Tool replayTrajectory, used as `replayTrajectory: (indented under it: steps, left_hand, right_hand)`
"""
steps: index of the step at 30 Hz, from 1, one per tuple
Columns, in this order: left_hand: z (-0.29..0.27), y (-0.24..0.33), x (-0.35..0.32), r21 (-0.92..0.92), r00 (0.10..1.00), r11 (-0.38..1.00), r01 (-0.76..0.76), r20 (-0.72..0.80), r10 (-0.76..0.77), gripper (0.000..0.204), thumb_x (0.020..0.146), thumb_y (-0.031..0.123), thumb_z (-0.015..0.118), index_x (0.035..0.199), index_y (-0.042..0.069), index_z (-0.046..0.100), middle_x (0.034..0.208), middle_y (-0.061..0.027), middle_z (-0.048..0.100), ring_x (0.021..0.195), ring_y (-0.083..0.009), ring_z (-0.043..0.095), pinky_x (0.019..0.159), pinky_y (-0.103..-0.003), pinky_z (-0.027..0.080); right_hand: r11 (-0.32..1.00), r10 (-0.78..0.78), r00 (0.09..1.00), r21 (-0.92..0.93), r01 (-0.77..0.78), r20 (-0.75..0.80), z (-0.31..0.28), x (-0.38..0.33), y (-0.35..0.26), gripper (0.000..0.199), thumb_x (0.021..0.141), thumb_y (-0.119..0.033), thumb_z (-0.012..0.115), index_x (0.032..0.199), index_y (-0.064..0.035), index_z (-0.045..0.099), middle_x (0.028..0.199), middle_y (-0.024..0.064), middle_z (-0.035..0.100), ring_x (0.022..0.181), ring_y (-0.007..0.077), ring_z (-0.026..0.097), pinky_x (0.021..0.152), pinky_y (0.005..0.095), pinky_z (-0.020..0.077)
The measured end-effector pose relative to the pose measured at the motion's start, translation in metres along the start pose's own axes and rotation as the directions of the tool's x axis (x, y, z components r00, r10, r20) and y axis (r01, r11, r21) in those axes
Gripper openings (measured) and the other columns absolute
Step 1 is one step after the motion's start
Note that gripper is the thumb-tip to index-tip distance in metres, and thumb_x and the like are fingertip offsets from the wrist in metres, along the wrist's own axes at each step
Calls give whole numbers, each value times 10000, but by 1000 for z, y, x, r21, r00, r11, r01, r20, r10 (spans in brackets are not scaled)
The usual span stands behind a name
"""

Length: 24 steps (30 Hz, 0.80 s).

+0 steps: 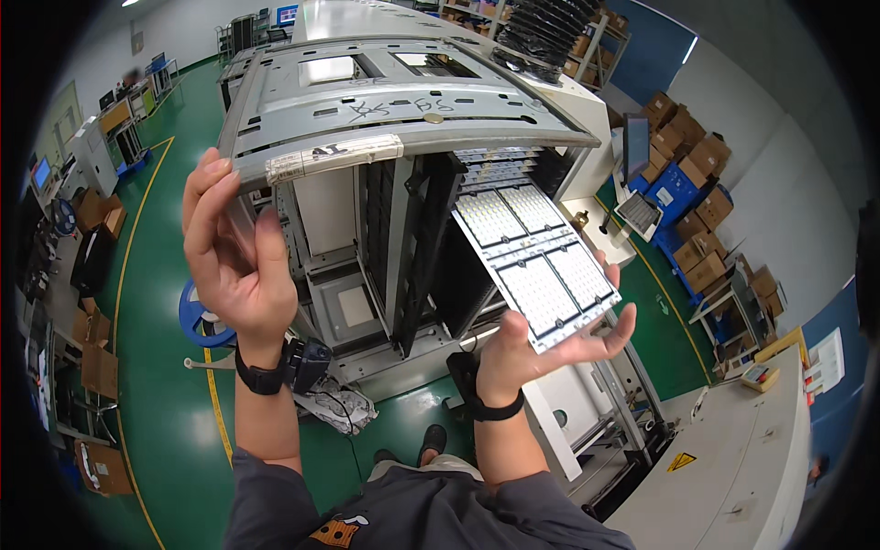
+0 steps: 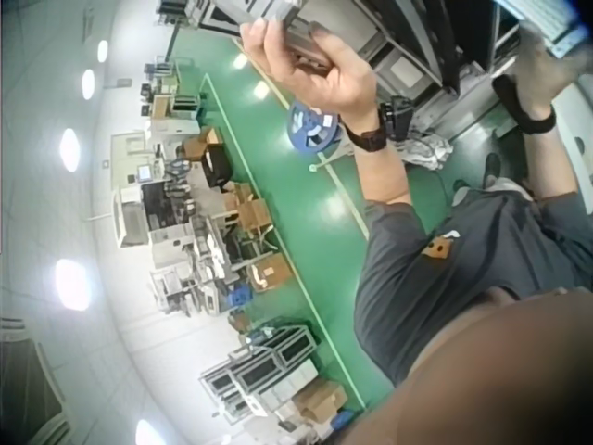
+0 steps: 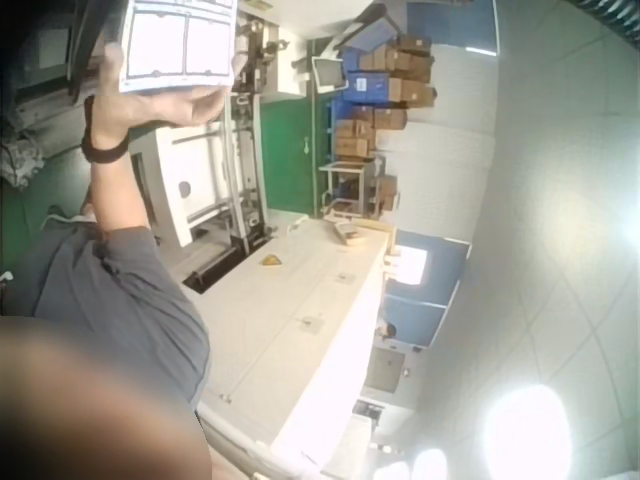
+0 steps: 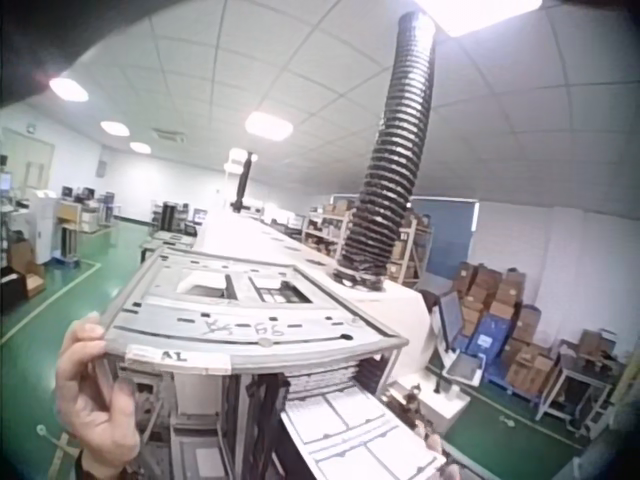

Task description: Unloading and inspecting PCB panels from an industrial storage magazine.

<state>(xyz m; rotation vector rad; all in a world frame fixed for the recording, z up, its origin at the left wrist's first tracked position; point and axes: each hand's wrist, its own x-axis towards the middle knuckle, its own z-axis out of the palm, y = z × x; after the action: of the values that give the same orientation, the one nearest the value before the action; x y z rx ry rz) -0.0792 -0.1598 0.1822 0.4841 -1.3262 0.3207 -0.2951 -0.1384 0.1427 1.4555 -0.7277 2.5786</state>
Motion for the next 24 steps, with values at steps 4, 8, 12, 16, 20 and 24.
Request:
replayTrajectory:
  steps: [4,8,12,16,20,24]
  left_hand:
    - [1,2,1,-6,1000,1000,6,7,-6,428,828,-122,507,1235,-17,426,1317,-166,407,1284,-304,374,1074,-413,301]
    - [2,1,1,-39,1000,999,22,2,-22,426,830,-129,502,1234,-19,426,1317,-165,409,1284,-293,377,1073,-397,299]
    - [1,3,0,-59,999,998,28,16,-27,449,826,-108,529,1250,-14,414,1354,-173,378,1307,-286,347,1079,-394,281]
    - [4,21,-9,-48,995,993,104,16,-103,480,835,35,603,1268,-2,398,1395,-193,332,1328,-316,308,1082,-424,266]
    - [-14,61,-78,140,990,983,117,57,-126,583,813,282,642,1261,-3,403,1387,-214,332,1273,-368,360,1046,-464,303]
    - [-2,123,-129,-380,590,496,781,711,-383,592,791,291,701,1236,-17,460,1241,-160,481,1106,-274,506,937,-386,411]
  right_hand:
    - [1000,7,998,25,-6,-62,-16,-1,-12,997,662,-416,811,1361,-203,133,1390,189,284,1302,369,314,1059,516,343]
    - [1000,25,998,11,-24,-50,-30,1,-25,958,676,-454,786,1353,-215,152,1389,192,286,1302,382,311,1053,541,342]
    - [1000,-22,996,12,23,-86,-43,3,-37,918,695,-500,752,1350,-218,174,1395,202,280,1302,390,311,1056,547,334]
    - [997,-80,994,-28,78,-74,-64,10,-48,886,712,-533,720,1349,-211,195,1414,212,261,1312,394,299,1059,557,320]
    - [996,-93,996,6,93,-19,-102,12,-59,859,721,-586,681,1355,-203,246,1436,229,227,1336,410,247,1056,578,302]
    - [972,16,996,234,-37,91,-129,12,-74,883,713,-628,659,1383,-199,274,1444,252,198,1351,432,193,1046,601,288]
